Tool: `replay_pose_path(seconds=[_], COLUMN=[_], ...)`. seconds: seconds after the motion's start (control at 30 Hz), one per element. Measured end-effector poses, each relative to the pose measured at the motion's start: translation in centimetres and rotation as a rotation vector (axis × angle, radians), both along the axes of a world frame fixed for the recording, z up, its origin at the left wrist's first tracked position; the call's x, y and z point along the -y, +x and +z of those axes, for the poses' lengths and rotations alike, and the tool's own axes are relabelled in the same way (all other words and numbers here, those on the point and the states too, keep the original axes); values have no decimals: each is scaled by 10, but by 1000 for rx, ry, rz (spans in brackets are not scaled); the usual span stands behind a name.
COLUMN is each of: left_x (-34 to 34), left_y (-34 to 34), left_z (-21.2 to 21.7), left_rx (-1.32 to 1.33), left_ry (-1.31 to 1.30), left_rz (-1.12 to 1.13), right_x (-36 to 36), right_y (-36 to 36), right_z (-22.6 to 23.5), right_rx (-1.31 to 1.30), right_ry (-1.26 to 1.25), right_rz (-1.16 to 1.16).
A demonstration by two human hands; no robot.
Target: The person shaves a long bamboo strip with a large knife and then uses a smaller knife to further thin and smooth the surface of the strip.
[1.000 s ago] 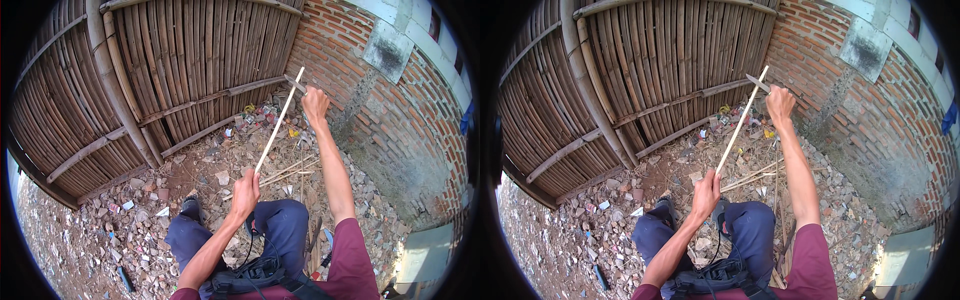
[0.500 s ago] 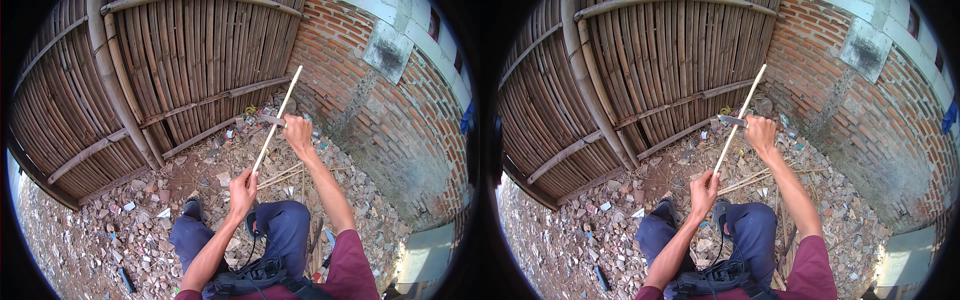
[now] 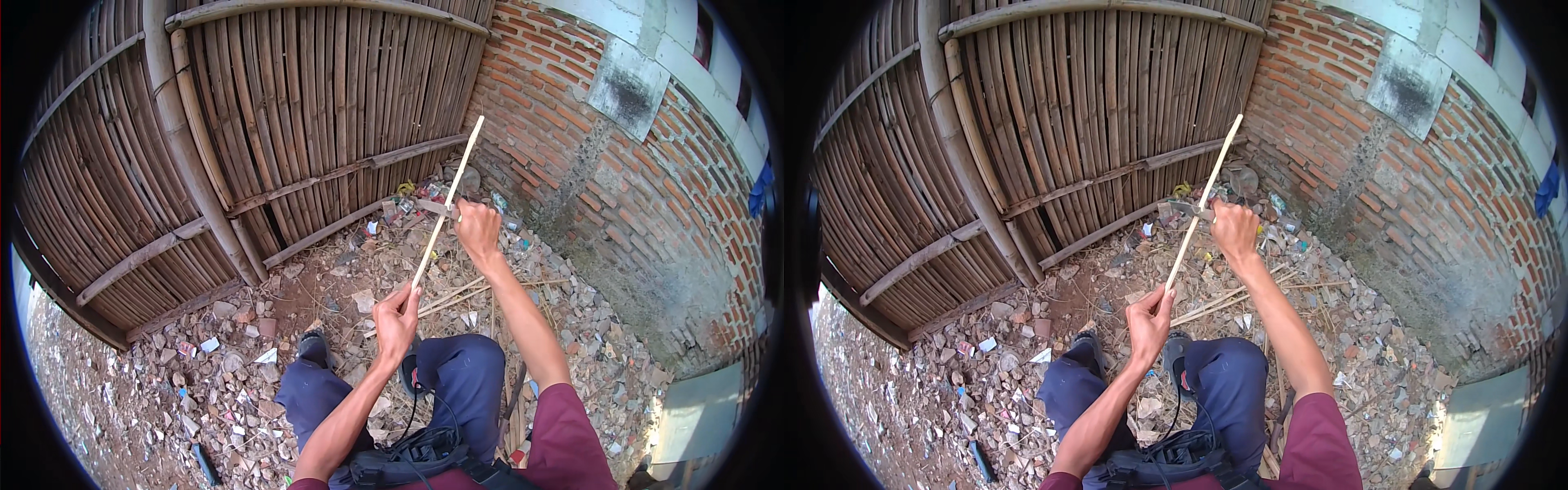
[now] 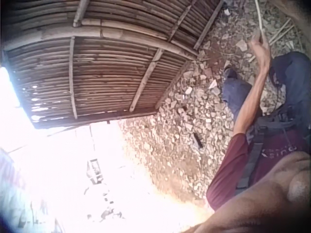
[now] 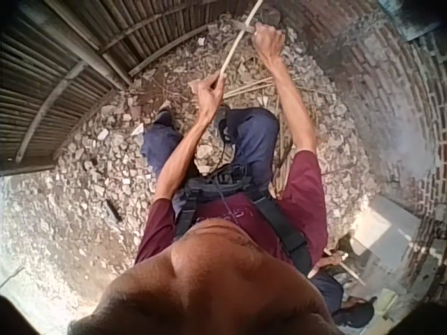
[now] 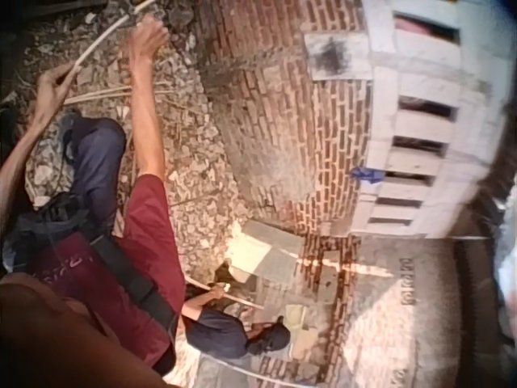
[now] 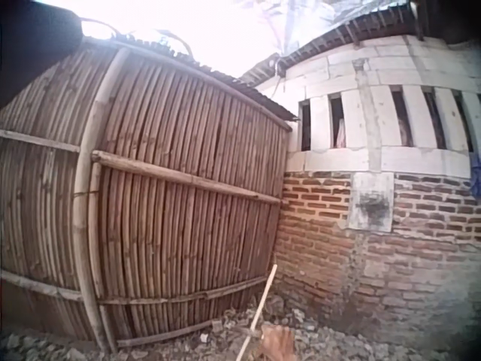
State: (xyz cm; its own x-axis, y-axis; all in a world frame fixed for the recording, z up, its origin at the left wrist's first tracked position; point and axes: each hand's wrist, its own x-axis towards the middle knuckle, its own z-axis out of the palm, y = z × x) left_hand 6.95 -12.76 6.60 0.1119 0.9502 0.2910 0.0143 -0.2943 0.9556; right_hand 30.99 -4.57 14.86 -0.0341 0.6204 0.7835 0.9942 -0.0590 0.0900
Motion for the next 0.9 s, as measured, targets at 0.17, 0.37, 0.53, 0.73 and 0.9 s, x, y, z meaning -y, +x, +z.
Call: replay_pose_path(seconds=[0.17, 0.37, 0.53, 0.73, 0.9], left_x=[5, 20, 15, -6, -13], left_y=[0, -5, -4, -17, -17], left_z=[-3, 4, 2, 6, 1], left_rx=[-38, -63, -38, -52, -30], left_ry=[53, 134, 86, -101, -68], left_rz=[-17, -47, -105, -163, -155], right_x=[-18, -38, -29, -10, 17], right_y=[25, 115, 151, 75, -29], right_z=[32, 94, 95, 43, 10], right_rx=[-90, -326, -511, -1046, -276], right_ry=[-44, 231, 240, 16, -47], right_rz=[-166, -407, -260, 312, 152])
